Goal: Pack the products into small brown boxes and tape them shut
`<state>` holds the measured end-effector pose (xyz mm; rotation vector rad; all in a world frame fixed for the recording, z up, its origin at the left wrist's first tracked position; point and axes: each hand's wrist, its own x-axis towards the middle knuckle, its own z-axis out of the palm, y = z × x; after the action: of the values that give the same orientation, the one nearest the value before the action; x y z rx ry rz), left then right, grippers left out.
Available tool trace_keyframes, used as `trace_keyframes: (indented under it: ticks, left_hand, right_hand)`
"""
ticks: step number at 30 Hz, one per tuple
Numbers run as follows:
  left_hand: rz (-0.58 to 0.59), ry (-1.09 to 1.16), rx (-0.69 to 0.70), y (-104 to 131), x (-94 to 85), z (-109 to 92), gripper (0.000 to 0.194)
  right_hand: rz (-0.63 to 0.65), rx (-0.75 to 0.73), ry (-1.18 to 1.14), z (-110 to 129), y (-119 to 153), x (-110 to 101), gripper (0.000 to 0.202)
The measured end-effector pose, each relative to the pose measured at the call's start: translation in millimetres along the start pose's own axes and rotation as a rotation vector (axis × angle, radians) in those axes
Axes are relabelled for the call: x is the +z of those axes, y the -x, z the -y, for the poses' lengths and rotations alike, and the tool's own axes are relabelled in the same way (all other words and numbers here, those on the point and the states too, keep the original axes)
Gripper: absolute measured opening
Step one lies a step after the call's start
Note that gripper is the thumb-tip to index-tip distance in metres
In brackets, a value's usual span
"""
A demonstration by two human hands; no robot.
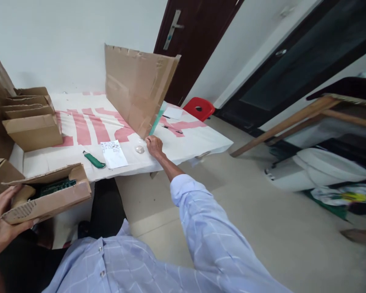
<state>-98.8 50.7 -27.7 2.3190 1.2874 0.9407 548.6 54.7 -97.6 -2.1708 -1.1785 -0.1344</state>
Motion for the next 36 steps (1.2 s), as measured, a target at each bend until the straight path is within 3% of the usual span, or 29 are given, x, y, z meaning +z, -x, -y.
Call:
trace_keyframes:
  ticks: [7,14,22,29,32,36]
  left_hand:
    - [-0.022,0.013,0.007,0.6,2.4,-2.3,0.091]
    - [-0.022,0.068,0.015,7.1,6.2,-14.9,0.097]
    - [-0.034,0.136,-0.083,19.2,0.0,-17.0,0.104]
    - [-0.219,0.109,-0.139,24.5,-5.4,-6.6,0.098]
    - [-0.281,0.083,-0.123,21.1,-1.3,-6.5,0.098]
    - [-0.27,0.082,-0.13,18.9,3.8,-6.1,0.098]
  right_hand:
    - [0.125,-0.161,0.134,0.4,21.5,26.4,0.022]
    - [0.148,-0.248,0.12,-0.3,47.9,38.7,0.018]
    - [0.129,-0.121,0.083,-7.3,41.8,49.0,0.028]
    - [0.1,-0.086,0.071,-12.0,41.8,46.7,0.028]
    - [0.053,-0.129,0.072,-5.7,42.4,40.8,0.03]
    - [0.01,-0.184,0.065,19.2,35.5,40.8,0.032]
